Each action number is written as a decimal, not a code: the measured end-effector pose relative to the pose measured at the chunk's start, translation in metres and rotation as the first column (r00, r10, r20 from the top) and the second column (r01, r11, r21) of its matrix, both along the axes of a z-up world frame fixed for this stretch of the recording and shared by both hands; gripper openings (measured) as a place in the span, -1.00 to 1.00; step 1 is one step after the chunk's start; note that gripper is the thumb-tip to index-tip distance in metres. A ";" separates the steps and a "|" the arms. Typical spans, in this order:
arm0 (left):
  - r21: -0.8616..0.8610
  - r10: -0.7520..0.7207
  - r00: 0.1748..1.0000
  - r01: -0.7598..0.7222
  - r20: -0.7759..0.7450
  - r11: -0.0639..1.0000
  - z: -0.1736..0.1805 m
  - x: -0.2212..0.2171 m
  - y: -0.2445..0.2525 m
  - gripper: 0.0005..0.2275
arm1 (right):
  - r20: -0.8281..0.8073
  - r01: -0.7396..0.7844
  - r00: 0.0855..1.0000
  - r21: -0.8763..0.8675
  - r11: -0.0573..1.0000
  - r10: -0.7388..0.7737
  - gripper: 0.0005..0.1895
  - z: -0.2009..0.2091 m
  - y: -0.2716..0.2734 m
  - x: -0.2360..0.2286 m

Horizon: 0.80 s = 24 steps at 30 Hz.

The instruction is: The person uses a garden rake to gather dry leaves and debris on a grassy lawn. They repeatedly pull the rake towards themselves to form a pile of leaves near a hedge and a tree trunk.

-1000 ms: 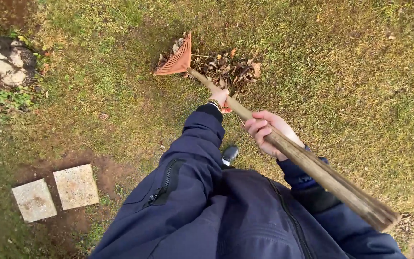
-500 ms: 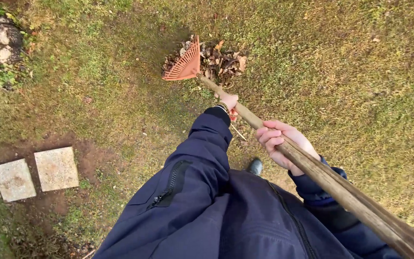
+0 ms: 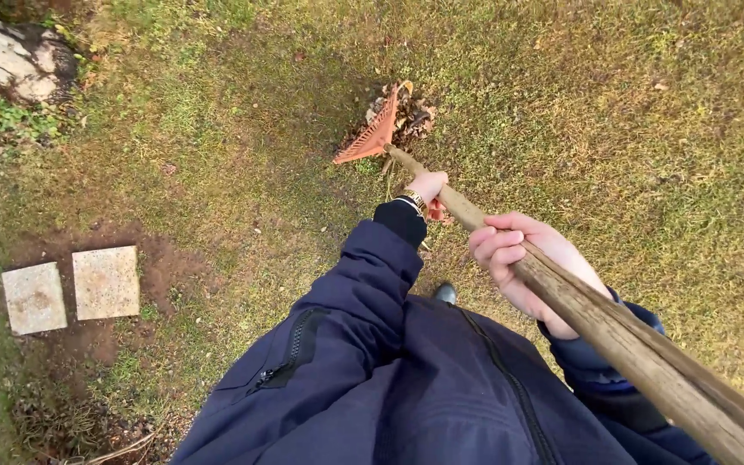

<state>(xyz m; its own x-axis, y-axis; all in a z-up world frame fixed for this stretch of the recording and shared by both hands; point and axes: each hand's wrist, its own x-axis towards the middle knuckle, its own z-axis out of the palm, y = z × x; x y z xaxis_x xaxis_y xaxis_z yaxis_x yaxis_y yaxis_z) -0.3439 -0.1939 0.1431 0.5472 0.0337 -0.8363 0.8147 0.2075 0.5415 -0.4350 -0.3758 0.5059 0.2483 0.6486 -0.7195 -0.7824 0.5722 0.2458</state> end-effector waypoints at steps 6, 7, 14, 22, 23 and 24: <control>0.023 0.055 0.997 -0.057 0.059 0.998 0.026 0.004 0.009 -0.72 | 0.025 -0.053 0.998 -0.008 0.999 0.053 -0.89 0.029 -0.008 -0.012; 0.028 0.071 0.995 -0.074 0.074 0.997 0.031 0.006 0.011 -0.71 | 0.035 -0.057 0.998 0.002 0.998 0.057 -0.89 0.034 -0.008 -0.013; 0.190 0.213 0.950 -0.258 0.230 0.947 0.079 0.002 0.020 -0.43 | 0.105 -0.096 0.991 0.087 0.992 0.087 -0.54 -0.006 -0.036 0.000; 0.226 0.260 0.936 -0.314 0.238 0.922 0.083 -0.012 0.054 -0.26 | 0.106 -0.123 0.989 0.228 0.966 0.101 -0.38 -0.044 -0.024 0.003; 0.231 0.280 0.927 -0.338 0.249 0.913 0.077 -0.012 0.061 -0.23 | 0.116 -0.144 0.986 0.220 0.965 0.120 -0.37 -0.043 -0.019 0.003; 0.231 0.285 0.925 -0.343 0.250 0.910 0.077 -0.012 0.065 -0.23 | 0.117 -0.149 0.985 0.220 0.964 0.126 -0.37 -0.043 -0.018 0.005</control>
